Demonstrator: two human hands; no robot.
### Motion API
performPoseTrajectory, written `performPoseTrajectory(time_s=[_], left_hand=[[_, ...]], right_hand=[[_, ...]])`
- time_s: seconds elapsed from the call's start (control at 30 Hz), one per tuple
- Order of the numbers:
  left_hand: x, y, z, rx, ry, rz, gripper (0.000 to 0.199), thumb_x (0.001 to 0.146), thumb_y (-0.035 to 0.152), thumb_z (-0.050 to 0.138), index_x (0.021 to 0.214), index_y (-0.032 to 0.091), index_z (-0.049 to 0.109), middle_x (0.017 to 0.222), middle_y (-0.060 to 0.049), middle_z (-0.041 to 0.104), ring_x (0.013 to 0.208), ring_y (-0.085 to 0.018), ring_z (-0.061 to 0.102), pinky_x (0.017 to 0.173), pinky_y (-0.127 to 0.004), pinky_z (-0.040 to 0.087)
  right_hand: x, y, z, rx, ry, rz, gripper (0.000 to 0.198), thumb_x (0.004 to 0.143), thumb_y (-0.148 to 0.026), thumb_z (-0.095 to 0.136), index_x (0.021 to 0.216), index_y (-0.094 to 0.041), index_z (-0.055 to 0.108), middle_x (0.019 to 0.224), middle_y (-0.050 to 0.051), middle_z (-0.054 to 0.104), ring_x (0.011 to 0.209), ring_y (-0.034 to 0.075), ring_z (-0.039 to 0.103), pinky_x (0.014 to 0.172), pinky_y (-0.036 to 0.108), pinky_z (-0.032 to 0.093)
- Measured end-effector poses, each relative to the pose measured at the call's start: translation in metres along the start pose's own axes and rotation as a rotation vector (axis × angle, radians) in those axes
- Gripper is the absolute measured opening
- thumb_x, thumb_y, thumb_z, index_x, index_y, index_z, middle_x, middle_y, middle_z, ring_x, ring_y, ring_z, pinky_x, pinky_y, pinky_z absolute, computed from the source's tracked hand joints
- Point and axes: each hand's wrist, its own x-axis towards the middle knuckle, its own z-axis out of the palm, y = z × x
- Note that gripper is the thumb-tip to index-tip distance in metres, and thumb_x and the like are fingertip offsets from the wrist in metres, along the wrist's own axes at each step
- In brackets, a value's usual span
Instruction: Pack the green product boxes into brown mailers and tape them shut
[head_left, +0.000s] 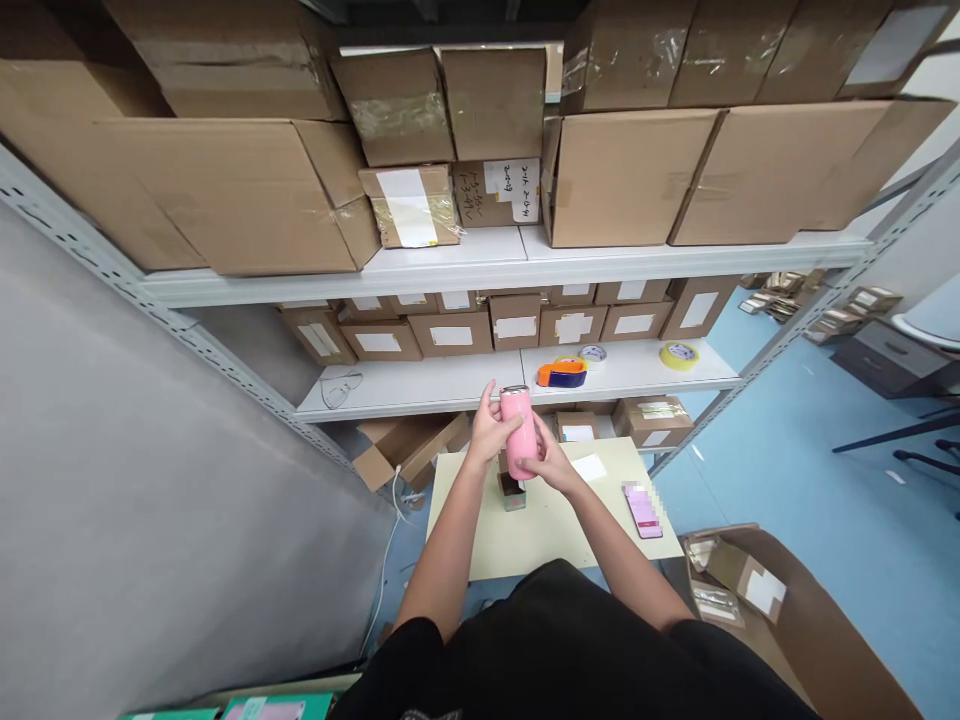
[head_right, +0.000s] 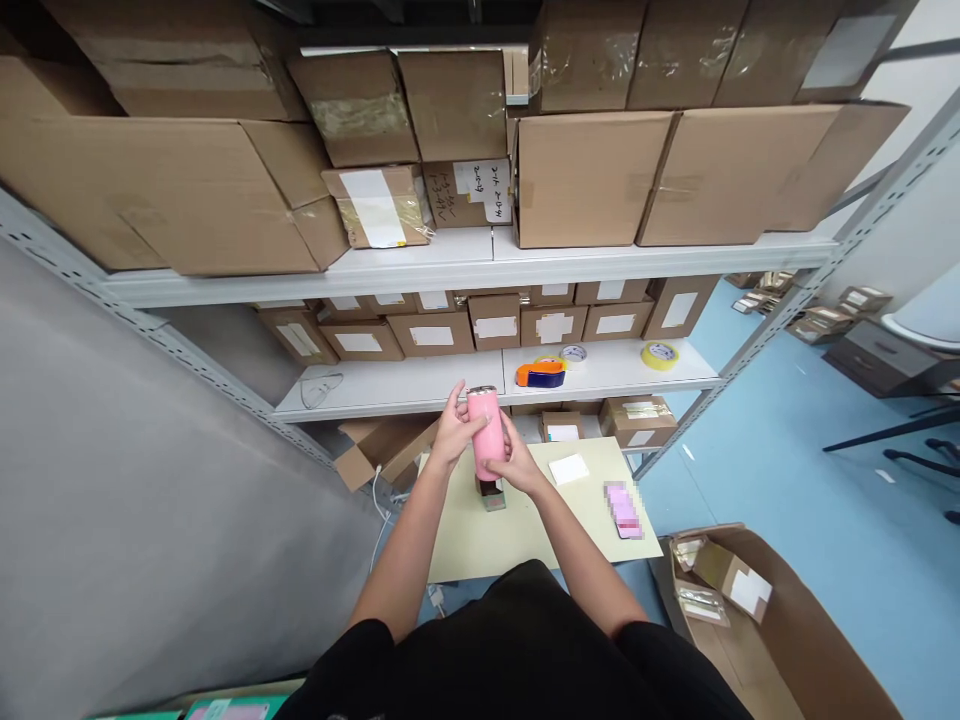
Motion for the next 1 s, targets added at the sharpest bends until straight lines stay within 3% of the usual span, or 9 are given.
performPoseTrajectory(time_s=[0.1, 0.17, 0.33, 0.47, 0.57, 0.63, 0.73, 0.87, 1.0], left_hand=[[0.002, -0.002, 0.006, -0.003, 0.002, -0.002, 0.124, 0.070, 0.033, 0.094, 0.167, 0.034, 0.017, 0.148, -0.013, 0.056, 0.122, -0.025, 0.064, 0.107, -0.039, 0.051], [0.004, -0.004, 0.009, 0.020, 0.006, -0.025, 0.131, 0.063, 0.031, 0.098, 0.167, 0.034, 0.017, 0.149, -0.013, 0.055, 0.123, -0.026, 0.063, 0.107, -0.041, 0.052], [0.009, -0.005, 0.014, -0.034, -0.031, -0.100, 0.134, 0.065, 0.030, 0.098, 0.168, 0.034, 0.012, 0.130, -0.012, 0.067, 0.112, -0.025, 0.068, 0.102, -0.045, 0.055], [0.010, -0.005, 0.014, -0.023, -0.051, -0.072, 0.136, 0.063, 0.028, 0.098, 0.168, 0.034, 0.012, 0.132, -0.012, 0.066, 0.116, -0.025, 0.067, 0.102, -0.043, 0.055], [0.011, -0.006, 0.011, -0.039, -0.070, -0.091, 0.133, 0.067, 0.031, 0.096, 0.168, 0.031, 0.011, 0.121, -0.011, 0.071, 0.109, -0.025, 0.069, 0.102, -0.045, 0.055], [0.011, -0.007, 0.008, -0.059, -0.084, -0.096, 0.128, 0.069, 0.033, 0.094, 0.168, 0.029, 0.013, 0.124, -0.012, 0.070, 0.111, -0.024, 0.068, 0.103, -0.045, 0.053], [0.010, -0.008, 0.004, -0.044, -0.089, -0.059, 0.127, 0.067, 0.031, 0.095, 0.167, 0.030, 0.017, 0.135, -0.013, 0.066, 0.117, -0.025, 0.066, 0.104, -0.042, 0.052], [0.004, -0.012, -0.002, -0.037, -0.109, -0.035, 0.122, 0.072, 0.034, 0.090, 0.167, 0.029, 0.014, 0.125, -0.012, 0.070, 0.107, -0.024, 0.069, 0.098, -0.041, 0.055], [0.000, -0.017, -0.012, 0.036, -0.065, -0.009, 0.103, 0.077, 0.035, 0.087, 0.162, 0.029, 0.030, 0.137, -0.013, 0.064, 0.118, -0.025, 0.065, 0.103, -0.040, 0.053]], right_hand=[[-0.004, -0.007, -0.005, -0.102, 0.141, -0.012, 0.128, 0.067, -0.041, 0.092, 0.167, -0.031, 0.013, 0.113, 0.006, 0.070, 0.101, 0.026, 0.070, 0.094, 0.047, 0.058], [-0.006, -0.010, -0.007, -0.183, 0.206, -0.031, 0.133, 0.064, -0.040, 0.094, 0.168, -0.031, 0.010, 0.110, 0.005, 0.069, 0.101, 0.026, 0.069, 0.097, 0.048, 0.057], [-0.006, -0.011, -0.012, -0.078, 0.086, 0.012, 0.126, 0.073, -0.040, 0.087, 0.168, -0.032, 0.004, 0.120, 0.008, 0.068, 0.104, 0.027, 0.070, 0.094, 0.049, 0.058], [-0.006, -0.006, -0.011, -0.141, 0.189, -0.014, 0.135, 0.067, -0.039, 0.092, 0.168, -0.031, 0.004, 0.116, 0.007, 0.068, 0.102, 0.026, 0.070, 0.096, 0.049, 0.058], [-0.005, 0.000, -0.010, -0.116, 0.118, -0.013, 0.131, 0.071, -0.040, 0.088, 0.168, -0.033, 0.000, 0.123, 0.008, 0.068, 0.105, 0.026, 0.069, 0.096, 0.047, 0.057], [-0.004, 0.004, -0.011, -0.090, 0.088, 0.001, 0.127, 0.074, -0.040, 0.084, 0.168, -0.033, -0.001, 0.122, 0.008, 0.068, 0.103, 0.025, 0.070, 0.094, 0.047, 0.058], [-0.005, 0.008, -0.013, -0.168, 0.164, 0.004, 0.130, 0.068, -0.037, 0.089, 0.168, -0.032, 0.006, 0.116, 0.006, 0.068, 0.101, 0.025, 0.069, 0.095, 0.047, 0.057], [-0.008, 0.014, -0.010, -0.149, 0.091, 0.008, 0.125, 0.071, -0.039, 0.085, 0.168, -0.032, 0.007, 0.120, 0.007, 0.067, 0.103, 0.024, 0.068, 0.095, 0.045, 0.056], [-0.010, 0.022, -0.006, -0.172, 0.157, 0.037, 0.122, 0.068, -0.038, 0.087, 0.166, -0.032, 0.015, 0.112, 0.005, 0.067, 0.096, 0.023, 0.067, 0.090, 0.043, 0.057]])
